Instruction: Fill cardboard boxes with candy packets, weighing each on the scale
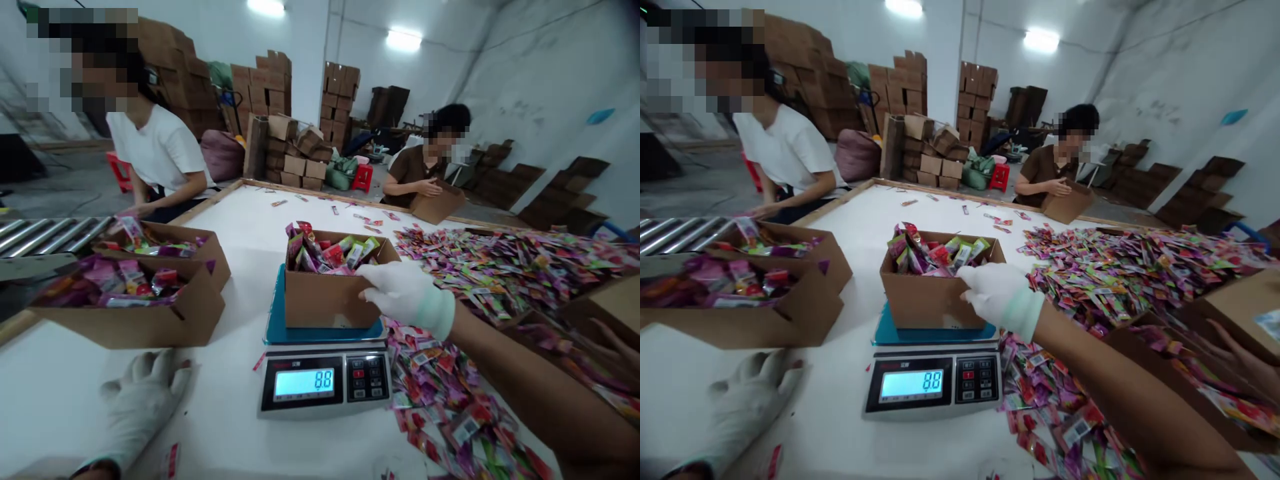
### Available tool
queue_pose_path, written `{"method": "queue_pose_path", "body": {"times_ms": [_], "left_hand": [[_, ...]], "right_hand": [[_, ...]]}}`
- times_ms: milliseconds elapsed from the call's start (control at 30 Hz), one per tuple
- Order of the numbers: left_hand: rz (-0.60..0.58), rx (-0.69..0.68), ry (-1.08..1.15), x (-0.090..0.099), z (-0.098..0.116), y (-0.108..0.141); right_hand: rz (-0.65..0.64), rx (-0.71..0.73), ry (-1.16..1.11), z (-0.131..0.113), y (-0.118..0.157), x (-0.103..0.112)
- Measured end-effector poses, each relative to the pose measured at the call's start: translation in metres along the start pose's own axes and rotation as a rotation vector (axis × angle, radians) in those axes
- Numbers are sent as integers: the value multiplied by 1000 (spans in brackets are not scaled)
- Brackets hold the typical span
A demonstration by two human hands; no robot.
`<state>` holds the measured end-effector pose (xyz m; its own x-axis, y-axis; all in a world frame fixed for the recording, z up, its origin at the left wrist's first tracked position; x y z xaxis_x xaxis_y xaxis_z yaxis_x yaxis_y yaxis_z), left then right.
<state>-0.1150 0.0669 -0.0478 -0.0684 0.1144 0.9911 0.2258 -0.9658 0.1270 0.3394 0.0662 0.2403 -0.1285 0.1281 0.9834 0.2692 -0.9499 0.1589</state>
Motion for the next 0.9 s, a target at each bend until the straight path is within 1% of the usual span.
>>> {"method": "queue_pose_path", "body": {"times_ms": [67,133,167,233,267,333,433,533,633,700,767,833,900], "left_hand": [[21,-2,11,4,2,3],[23,-3,17,6,4,6],[21,-6,14,7,5,8],[21,-19,4,10,10,12],[20,-29,-4,12,13,13],[26,-42,-24,16,18,15],[27,-54,-47,18,22,17],[10,-59,-42,16,22,16],[21,-37,-55,13,18,14],[44,-26,-71,11,16,13],[50,-30,-80,10,16,12],[48,-36,-82,9,15,12],[56,-35,-84,9,15,12]], "right_hand": [[73,117,-129,-5,0,10],[241,236,-314,3,11,34],[353,261,-394,12,20,50],[574,230,-497,32,40,79],[650,203,-524,40,48,91],[727,176,-547,46,57,107],[726,178,-518,39,55,113],[702,212,-531,30,47,108],[694,252,-526,24,31,105],[675,290,-490,20,12,106],[628,357,-449,13,-17,105],[547,435,-401,3,-51,99],[430,505,-359,-11,-84,85]]}}
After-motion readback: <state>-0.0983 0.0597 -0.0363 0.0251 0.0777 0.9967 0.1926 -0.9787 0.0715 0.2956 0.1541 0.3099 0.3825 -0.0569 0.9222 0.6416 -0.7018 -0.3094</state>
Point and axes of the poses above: each hand's wrist, its own y-axis away from the middle knuckle, its own x-axis out of the back of the hand, z = x × y, the point moved 9 cm from there along -y, towards the middle knuckle, and after that the axes turned 7 degrees about -z, right-handed, at the moved point
